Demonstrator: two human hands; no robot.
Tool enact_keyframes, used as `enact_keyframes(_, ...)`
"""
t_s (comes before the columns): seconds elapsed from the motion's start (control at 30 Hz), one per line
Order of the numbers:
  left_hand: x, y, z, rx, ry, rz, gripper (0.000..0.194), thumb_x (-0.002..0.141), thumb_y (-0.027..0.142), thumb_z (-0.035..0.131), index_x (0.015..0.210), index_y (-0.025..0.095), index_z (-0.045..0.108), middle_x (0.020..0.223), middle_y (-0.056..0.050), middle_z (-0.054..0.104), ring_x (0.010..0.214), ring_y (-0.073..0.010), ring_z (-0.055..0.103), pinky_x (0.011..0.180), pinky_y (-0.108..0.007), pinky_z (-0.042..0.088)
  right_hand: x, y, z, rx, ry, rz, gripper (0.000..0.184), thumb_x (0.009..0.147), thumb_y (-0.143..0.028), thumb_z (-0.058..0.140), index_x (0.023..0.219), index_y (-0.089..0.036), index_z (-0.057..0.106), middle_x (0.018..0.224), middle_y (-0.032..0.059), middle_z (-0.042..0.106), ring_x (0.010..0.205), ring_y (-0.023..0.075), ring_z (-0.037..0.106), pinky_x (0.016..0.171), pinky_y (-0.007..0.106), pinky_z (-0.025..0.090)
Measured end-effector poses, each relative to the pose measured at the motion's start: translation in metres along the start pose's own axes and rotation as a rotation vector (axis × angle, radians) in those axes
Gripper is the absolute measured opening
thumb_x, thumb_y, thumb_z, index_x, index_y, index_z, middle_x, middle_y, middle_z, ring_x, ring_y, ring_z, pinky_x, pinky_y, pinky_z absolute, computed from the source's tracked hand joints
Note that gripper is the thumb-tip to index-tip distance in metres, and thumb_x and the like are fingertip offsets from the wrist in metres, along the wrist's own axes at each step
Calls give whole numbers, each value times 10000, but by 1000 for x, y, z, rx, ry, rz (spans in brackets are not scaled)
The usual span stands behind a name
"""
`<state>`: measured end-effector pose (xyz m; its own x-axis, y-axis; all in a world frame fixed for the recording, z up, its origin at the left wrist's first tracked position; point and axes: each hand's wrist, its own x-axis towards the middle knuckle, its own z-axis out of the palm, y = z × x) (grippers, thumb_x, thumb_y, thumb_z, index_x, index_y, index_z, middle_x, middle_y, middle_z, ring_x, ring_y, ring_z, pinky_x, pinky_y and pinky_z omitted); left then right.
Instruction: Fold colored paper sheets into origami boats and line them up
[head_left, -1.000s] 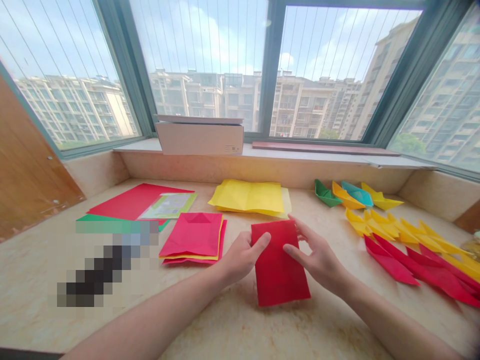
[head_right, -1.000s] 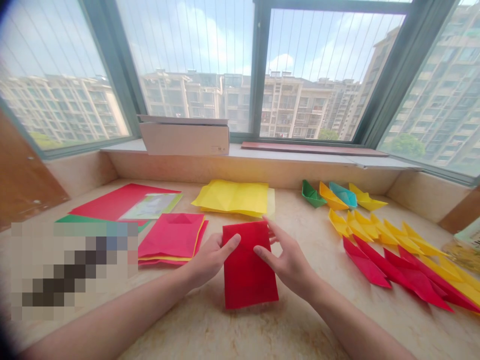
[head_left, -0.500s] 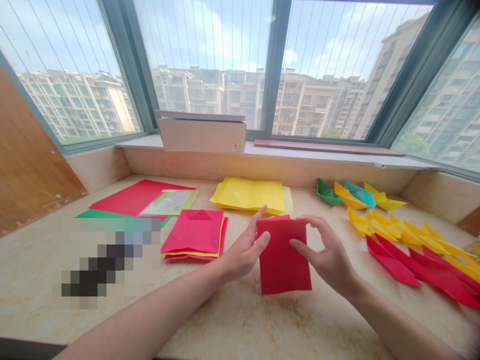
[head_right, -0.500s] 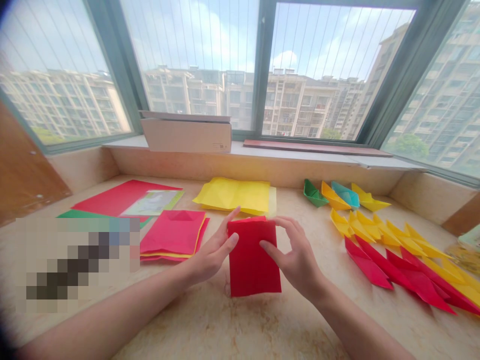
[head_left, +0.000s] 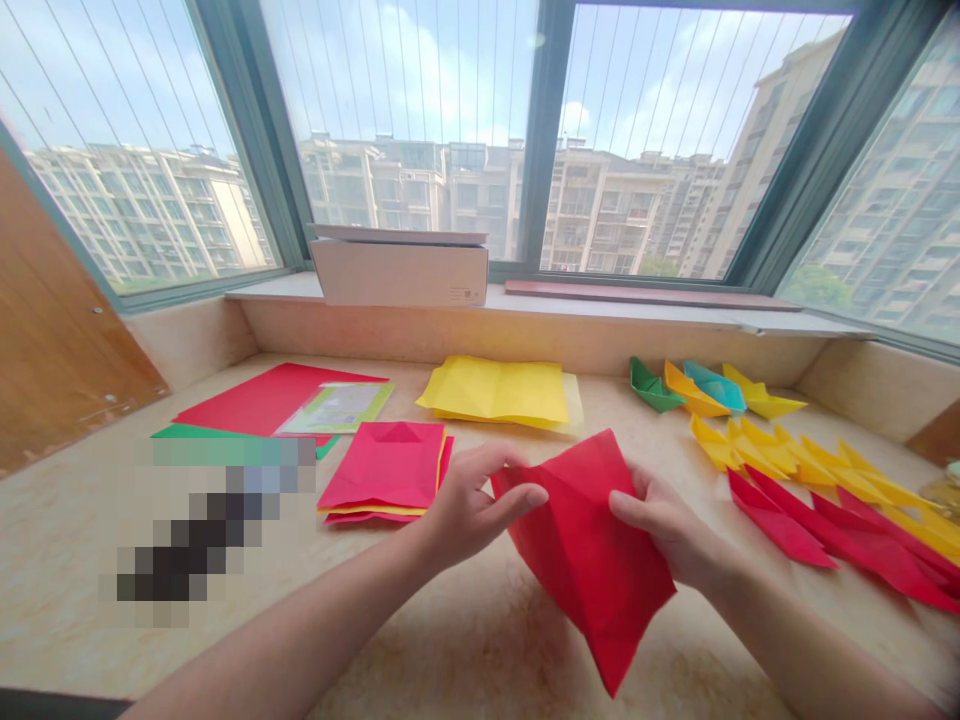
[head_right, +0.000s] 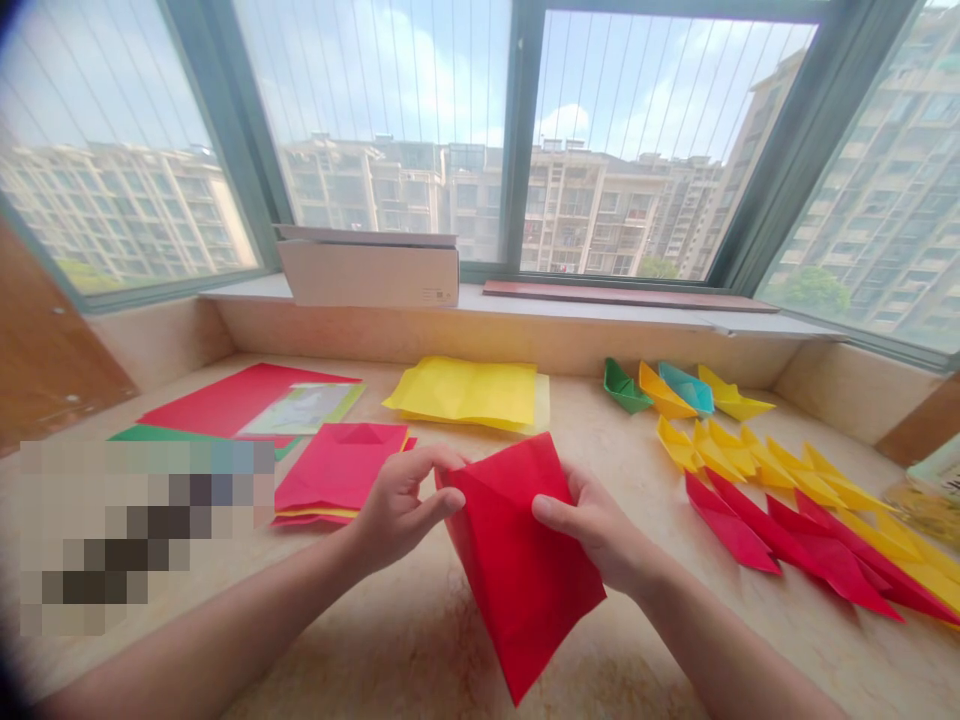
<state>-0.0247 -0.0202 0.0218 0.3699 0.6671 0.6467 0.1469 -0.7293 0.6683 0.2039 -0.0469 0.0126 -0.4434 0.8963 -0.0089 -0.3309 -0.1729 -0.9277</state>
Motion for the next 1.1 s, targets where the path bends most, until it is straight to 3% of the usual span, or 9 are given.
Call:
enact_keyframes(0.1,2,7,-2,147,103,-156,337,844,503,649,782,176,592,617,19,575,563,-125,530,551,-243,426,-1,-1,3,-2,39,14,412,799,-317,756,1165,-197,608,1011,110,750,835,282,739,723,390,596)
enact_keyframes(0.2,5,10,-5,329,167,-216,341,841,467,664,1025,190,591,750,4,633,663,-153,590,640,-274,475,2,-1,4,-36,166,-18,387,801,-327,759,1143,-209,620,1017,100,753,812,280,741,716,407,604)
enact_keyframes(0.37,6,-6,-7,607,10,-163,275,897,363,588,1106,184,582,987,-60,670,904,-226,636,807,-372,510,9,3,4,-146,255,-18,350,764,-390,788,1043,-198,696,978,88,766,816,277,741,766,408,605)
enact_keyframes(0.53,4,-16,-6,663,-118,-171,221,921,332,543,1048,170,622,1035,-82,662,966,-241,633,849,-384,520,11,8,2,-262,209,-30,312,804,-437,733,1035,-228,755,927,62,777,796,267,739,779,412,602)
enact_keyframes(0.7,5,-15,-6,655,-128,-171,233,928,334,528,1066,174,627,1048,-89,652,976,-238,633,865,-377,522,12,6,0,-545,112,-286,276,884,-397,644,1121,-294,741,1158,46,719,1011,275,685,875,405,568)
enact_keyframes(0.83,5,-16,-6,643,-130,-171,235,925,334,533,1067,175,631,1047,-93,648,976,-243,633,867,-383,522,12,9,-5,-752,118,-374,269,872,-341,660,1124,-298,741,1180,52,701,1046,285,665,907,419,544)
enact_keyframes(0.93,5,-17,-6,638,-133,-169,231,925,335,531,1063,178,631,1032,-89,645,962,-243,633,855,-386,524,13,13,-8,-787,183,-369,248,883,-358,634,1077,-264,757,1094,59,731,980,289,684,868,424,554)
enact_keyframes(1.03,5,-19,-6,656,-154,-154,246,934,344,514,1068,170,626,1021,-91,635,954,-242,624,848,-390,526,15,17,-10,-739,342,-255,261,885,-406,615,998,-212,747,952,67,763,841,289,708,750,413,577)
enact_keyframes(1.1,4,-22,-7,690,-177,-99,256,927,334,527,1087,159,625,1072,-107,619,1003,-249,603,897,-402,510,17,18,-12,-762,404,-226,252,871,-399,629,990,-196,717,952,72,762,847,290,707,764,415,569)
